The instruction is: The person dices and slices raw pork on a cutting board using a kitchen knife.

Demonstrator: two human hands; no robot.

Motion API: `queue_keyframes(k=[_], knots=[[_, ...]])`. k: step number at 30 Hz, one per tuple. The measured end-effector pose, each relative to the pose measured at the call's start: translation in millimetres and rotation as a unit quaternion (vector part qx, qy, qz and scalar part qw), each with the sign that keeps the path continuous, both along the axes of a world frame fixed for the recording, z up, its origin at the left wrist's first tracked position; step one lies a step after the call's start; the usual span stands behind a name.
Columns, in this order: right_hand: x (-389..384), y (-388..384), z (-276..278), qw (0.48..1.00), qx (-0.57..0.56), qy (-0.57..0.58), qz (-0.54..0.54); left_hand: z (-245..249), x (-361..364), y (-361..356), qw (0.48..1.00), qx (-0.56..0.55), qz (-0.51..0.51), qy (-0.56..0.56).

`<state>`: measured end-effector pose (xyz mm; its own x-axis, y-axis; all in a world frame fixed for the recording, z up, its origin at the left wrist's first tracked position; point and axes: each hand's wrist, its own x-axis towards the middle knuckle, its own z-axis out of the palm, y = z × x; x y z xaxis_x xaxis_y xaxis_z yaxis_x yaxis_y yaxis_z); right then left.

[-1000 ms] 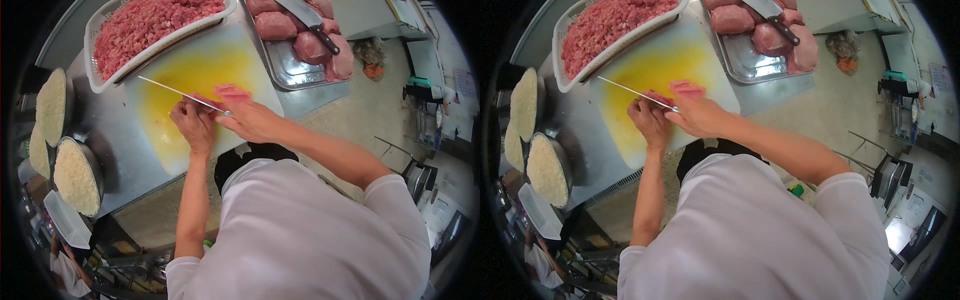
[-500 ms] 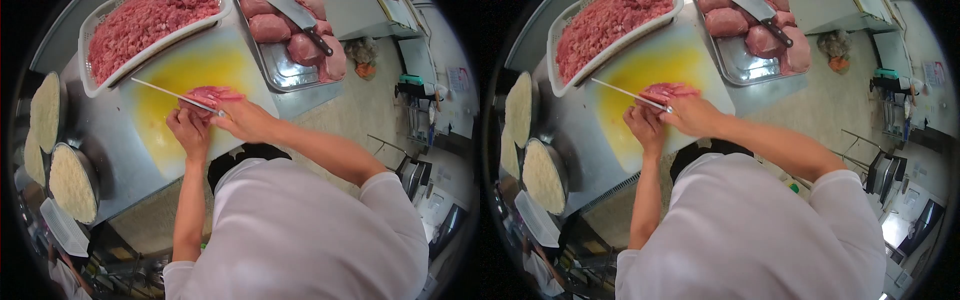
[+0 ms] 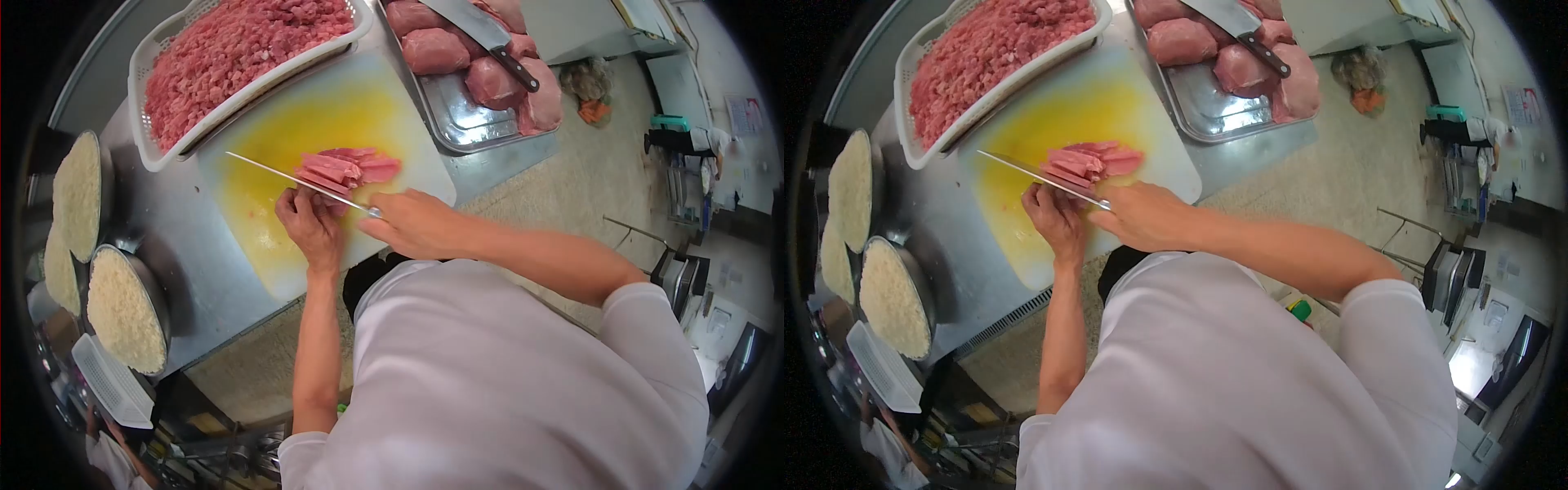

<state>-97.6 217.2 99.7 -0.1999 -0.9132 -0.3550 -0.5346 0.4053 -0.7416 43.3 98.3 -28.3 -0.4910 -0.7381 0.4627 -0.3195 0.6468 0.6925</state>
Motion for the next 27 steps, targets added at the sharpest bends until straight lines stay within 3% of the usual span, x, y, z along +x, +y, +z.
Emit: queue_keyframes(k=[3, 5, 9, 11, 15, 17, 19, 24, 26, 27], knots=[[1.6, 5.1, -7.4, 0.995, 0.102, -0.009, -0.007, -3.3, 4.4, -0.8, 0.999, 0.04, 0.0, -0.015], [5.0, -5.5, -51.1, 0.996, -0.079, 0.014, -0.033, 4.9, 2.5, -1.3, 1.0, 0.017, -0.006, 0.009], [-11.1, -10.4, -0.5, 0.999, -0.034, 0.003, 0.001, -1.1, 3.4, -1.5, 1.0, 0.006, 0.009, 0.011], [-5.3, 10.8, 42.3, 0.998, 0.066, -0.004, -0.006, -0.5, 9.7, 0.0, 0.999, 0.022, -0.017, -0.026], [0.9, 10.6, 34.2, 0.995, 0.094, -0.024, -0.01, 11.1, 2.5, -2.7, 1.0, 0.015, -0.003, -0.017], [10.3, -9.7, -13.3, 1.0, -0.008, 0.025, -0.012, 10.9, 3.2, -1.8, 1.0, 0.014, -0.01, -0.02], [12.3, -27.3, -32.8, 0.999, -0.027, 0.038, -0.008, 7.9, 4.7, 0.4, 1.0, 0.015, -0.008, -0.019], [5.0, -5.9, -3.7, 0.998, -0.049, 0.021, 0.018, 7.6, 9.7, 0.9, 0.999, 0.034, -0.022, 0.006], [3.8, 6.8, 7.8, 0.997, 0.079, 0.008, 0.009, 5.3, 10.1, -0.3, 1.0, 0.015, -0.022, 0.014], [6.2, 1.5, -6.0, 0.997, 0.078, 0.007, 0.011, 7.3, 10.3, -3.2, 1.0, 0.014, -0.019, 0.013]])
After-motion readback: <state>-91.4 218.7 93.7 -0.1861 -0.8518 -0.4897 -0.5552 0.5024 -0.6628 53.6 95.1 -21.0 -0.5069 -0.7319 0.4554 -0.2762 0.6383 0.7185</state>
